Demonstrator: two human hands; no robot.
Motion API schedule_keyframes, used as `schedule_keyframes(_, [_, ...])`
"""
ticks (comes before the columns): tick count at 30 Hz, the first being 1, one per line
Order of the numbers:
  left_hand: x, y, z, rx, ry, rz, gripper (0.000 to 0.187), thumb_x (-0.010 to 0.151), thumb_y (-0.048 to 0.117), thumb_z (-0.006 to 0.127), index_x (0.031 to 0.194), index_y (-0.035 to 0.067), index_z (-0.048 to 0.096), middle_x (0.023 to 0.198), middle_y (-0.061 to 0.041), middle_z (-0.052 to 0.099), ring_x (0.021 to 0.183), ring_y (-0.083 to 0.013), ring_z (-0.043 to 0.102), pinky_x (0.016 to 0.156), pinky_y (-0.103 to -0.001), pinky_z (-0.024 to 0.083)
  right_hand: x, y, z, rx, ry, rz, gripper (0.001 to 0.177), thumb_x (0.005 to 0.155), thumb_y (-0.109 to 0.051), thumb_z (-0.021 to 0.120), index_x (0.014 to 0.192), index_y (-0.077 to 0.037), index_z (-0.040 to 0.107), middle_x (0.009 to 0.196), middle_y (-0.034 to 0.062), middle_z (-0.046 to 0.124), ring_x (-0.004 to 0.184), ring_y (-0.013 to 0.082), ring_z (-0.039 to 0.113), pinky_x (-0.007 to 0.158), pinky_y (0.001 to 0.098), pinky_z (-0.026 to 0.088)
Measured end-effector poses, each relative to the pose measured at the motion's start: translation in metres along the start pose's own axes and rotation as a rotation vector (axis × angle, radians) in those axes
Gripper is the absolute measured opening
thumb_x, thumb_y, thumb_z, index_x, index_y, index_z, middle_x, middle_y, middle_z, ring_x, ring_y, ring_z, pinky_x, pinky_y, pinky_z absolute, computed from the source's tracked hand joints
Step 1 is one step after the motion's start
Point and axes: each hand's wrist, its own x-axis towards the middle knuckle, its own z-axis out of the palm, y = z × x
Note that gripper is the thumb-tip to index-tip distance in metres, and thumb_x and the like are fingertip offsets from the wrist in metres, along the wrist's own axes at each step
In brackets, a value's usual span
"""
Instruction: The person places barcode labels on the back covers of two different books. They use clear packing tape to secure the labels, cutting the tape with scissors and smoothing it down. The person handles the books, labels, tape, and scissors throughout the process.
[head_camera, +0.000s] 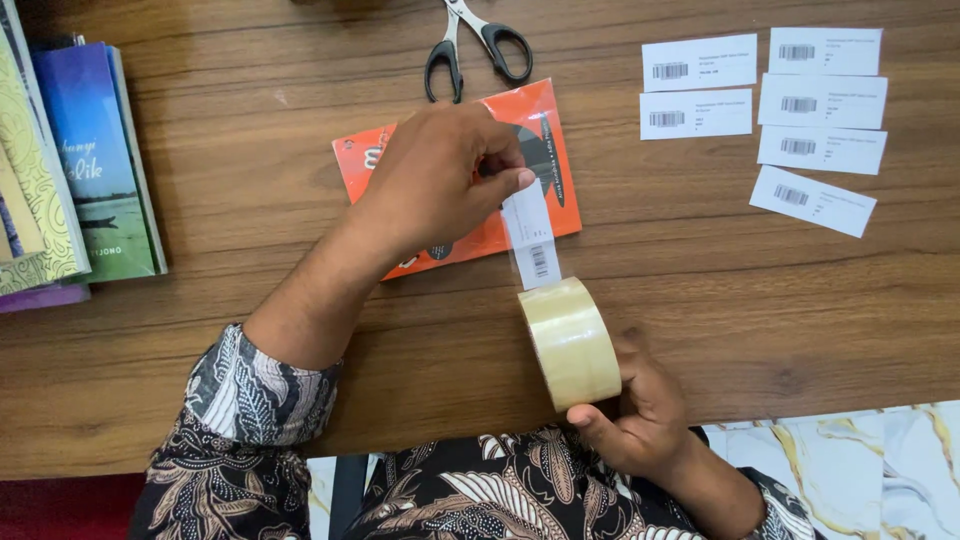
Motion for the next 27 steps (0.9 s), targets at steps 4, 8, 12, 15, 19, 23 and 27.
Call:
schedule_keyframes(4, [0.003,-0.008,0.001,-0.002,-0.03,-0.045,0.014,0.09,0.029,0.077,0.08,0.02,0.073,0.069,0.005,0.068,0.068,-0.0194,0.061,0.062,-0.039,0.043,0.015,-0.005,0.003,-0.002,-0.024,-0.057,0.049,0.092,-0.047,0.065,0.111,-0.002,0.061,0.132,0.024,0.062,0.126,0.0375,0.062,0.108,0.0475,0.049])
schedule_keyframes(8, [0.002,-0.001,-0.006,-0.073,-0.079,-0.05,0.015,0.091,0.027,0.077,0.08,0.02,0.072,0.066,0.006,0.067,0.063,-0.0152,0.058,0.059,-0.035,0.041,0.017,-0.004,0.004,-0.046,-0.051,-0.133,0.041,0.1,-0.044,0.054,0.105,-0.004,0.061,0.11,0.0161,0.068,0.115,0.0409,0.067,0.114,0.059,0.046])
schedule_keyframes(12, [0.001,0.002,-0.006,-0.045,-0.137,-0.111,0.014,0.092,0.028,0.075,0.082,0.02,0.072,0.067,0.006,0.068,0.065,-0.0146,0.061,0.056,-0.037,0.042,-0.005,0.015,0.003,-0.14,-0.009,-0.117,0.049,0.096,-0.052,0.057,0.097,-0.003,0.063,0.112,0.0186,0.071,0.098,0.0321,0.071,0.086,0.0385,0.054])
schedule_keyframes(15, [-0.001,0.003,-0.009,-0.055,-0.129,-0.1,0.014,0.092,0.027,0.074,0.079,0.02,0.072,0.067,0.007,0.069,0.065,-0.0137,0.062,0.058,-0.035,0.043,-0.004,0.014,0.003,-0.17,0.004,-0.131,0.052,0.096,-0.057,0.053,0.091,-0.006,0.06,0.095,0.0107,0.068,0.08,0.0253,0.062,0.074,0.0359,0.049])
schedule_keyframes(19, [-0.004,0.009,-0.009,-0.057,-0.136,-0.107,0.013,0.092,0.028,0.074,0.081,0.02,0.074,0.069,0.007,0.071,0.065,-0.0132,0.063,0.06,-0.035,0.045,-0.005,0.013,0.004,-0.138,0.0,-0.155,0.049,0.093,-0.055,0.059,0.083,-0.007,0.061,0.085,0.0092,0.066,0.069,0.0214,0.064,0.063,0.0314,0.05])
schedule_keyframes(23, [-0.002,0.011,-0.007,-0.078,-0.096,-0.091,0.014,0.092,0.026,0.072,0.081,0.019,0.072,0.072,0.008,0.072,0.067,-0.0137,0.063,0.061,-0.036,0.045,-0.015,0.023,0.002,-0.13,-0.004,-0.122,0.052,0.091,-0.059,0.06,0.08,-0.008,0.057,0.076,0.0064,0.062,0.06,0.0211,0.06,0.055,0.0334,0.045])
schedule_keyframes(27, [-0.002,0.004,-0.017,-0.161,-0.073,0.054,0.014,0.093,0.02,0.074,0.079,0.016,0.073,0.071,0.006,0.07,0.066,-0.0116,0.059,0.064,-0.032,0.044,-0.007,0.01,-0.001,-0.154,-0.123,-0.058,0.063,0.091,-0.069,0.051,0.075,-0.011,0.065,0.074,0.0071,0.066,0.062,0.0253,0.066,0.056,0.0358,0.049])
